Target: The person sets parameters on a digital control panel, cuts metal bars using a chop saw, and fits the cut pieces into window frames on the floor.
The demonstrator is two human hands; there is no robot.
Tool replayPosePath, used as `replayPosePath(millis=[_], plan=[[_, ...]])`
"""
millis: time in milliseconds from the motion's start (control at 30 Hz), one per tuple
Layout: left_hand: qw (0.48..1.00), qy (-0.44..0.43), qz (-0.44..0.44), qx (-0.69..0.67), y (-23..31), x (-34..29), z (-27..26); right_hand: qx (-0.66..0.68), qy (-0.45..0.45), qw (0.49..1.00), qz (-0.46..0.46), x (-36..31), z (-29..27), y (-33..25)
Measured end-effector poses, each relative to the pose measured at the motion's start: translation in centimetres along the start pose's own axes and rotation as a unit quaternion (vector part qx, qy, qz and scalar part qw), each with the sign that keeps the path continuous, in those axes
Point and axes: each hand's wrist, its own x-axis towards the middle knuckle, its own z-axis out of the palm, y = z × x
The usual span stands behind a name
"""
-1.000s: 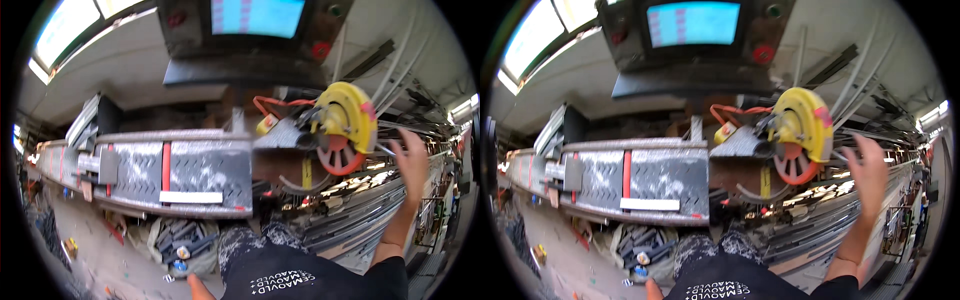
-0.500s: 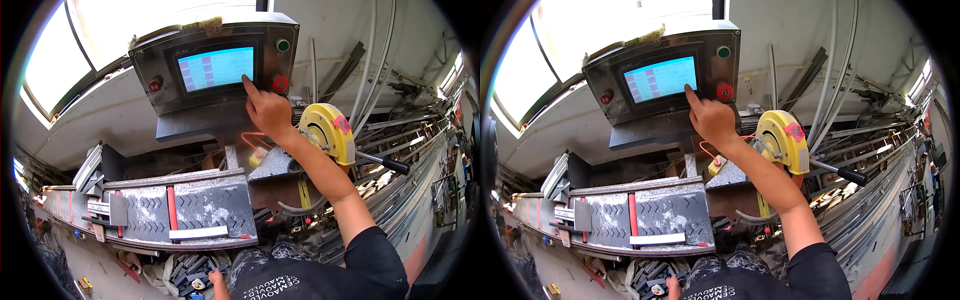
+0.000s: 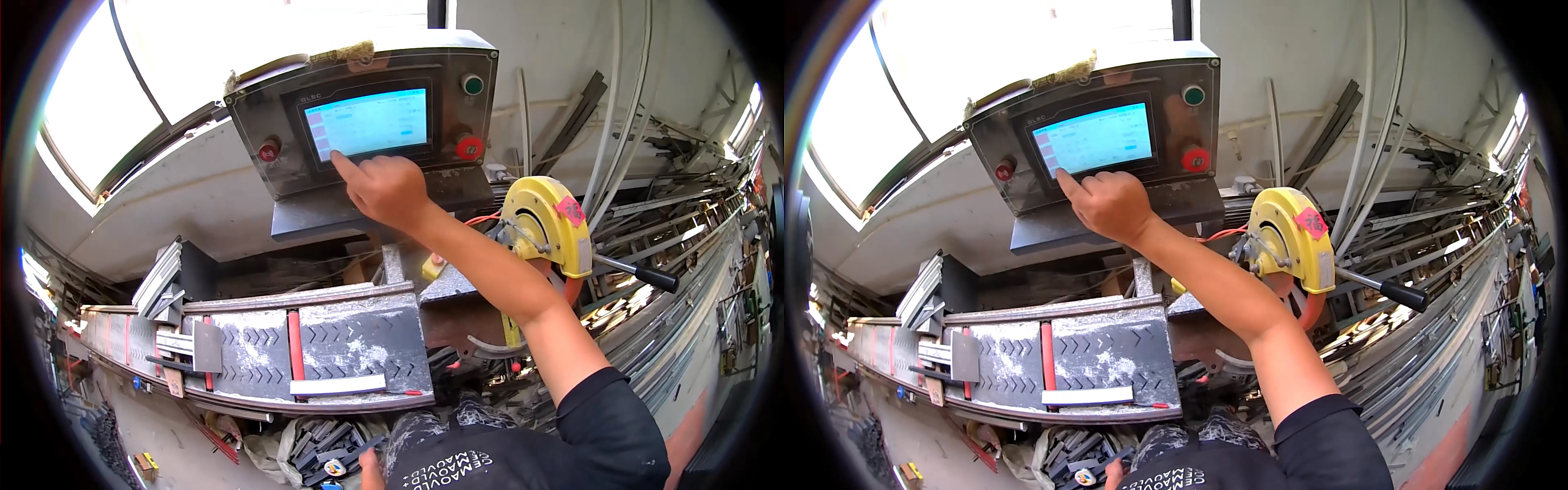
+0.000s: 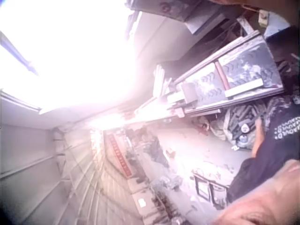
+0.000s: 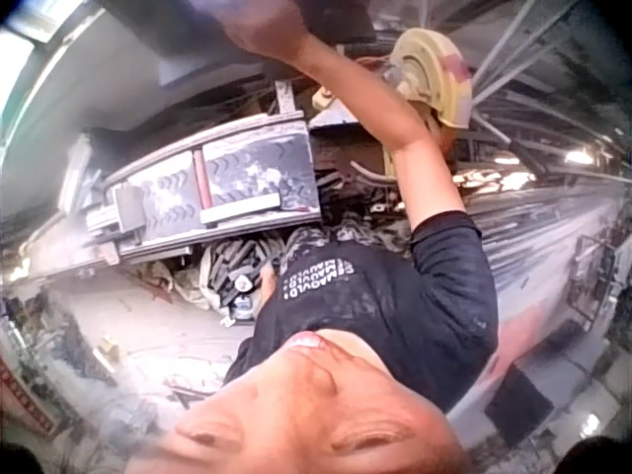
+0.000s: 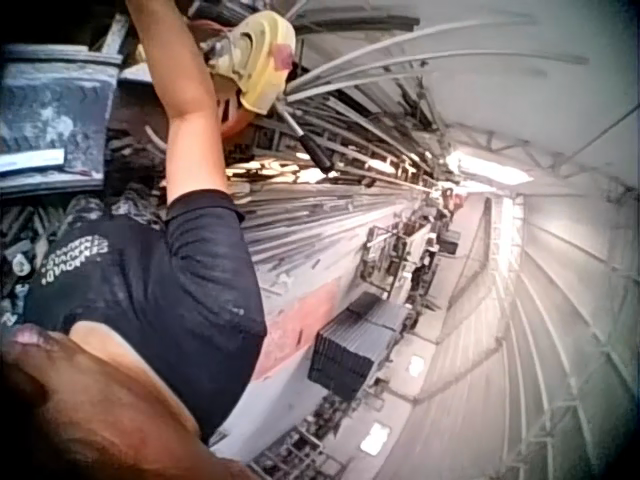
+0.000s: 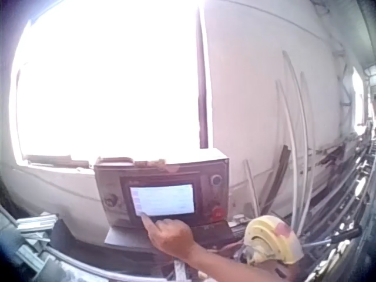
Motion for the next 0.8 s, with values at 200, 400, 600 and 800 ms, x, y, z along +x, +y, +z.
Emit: replayPosePath(millis=[200, 400, 600, 800], plan=[[0.996, -0.060, 0.005, -0.069, 0.9, 1.7, 1.0, -0.037, 0.012, 0.999, 0.031, -0.2, 0.5, -0.2], [0.999, -0.028, 0.008, -0.037, 1.1, 1.7, 1.5, -0.057, 0.000, 0.997, 0.044, -0.4, 0.7, 0.0], [0.997, -0.030, -0.023, -0.068, -0.1, 1.8, 0.7, -0.059, -0.003, 0.997, 0.041, -0.5, 0.6, -0.2], [0.994, -0.076, -0.020, -0.075, 0.2, 1.1, 0.5, -0.046, 0.011, 0.998, 0.049, -1.0, 0.3, 0.2]])
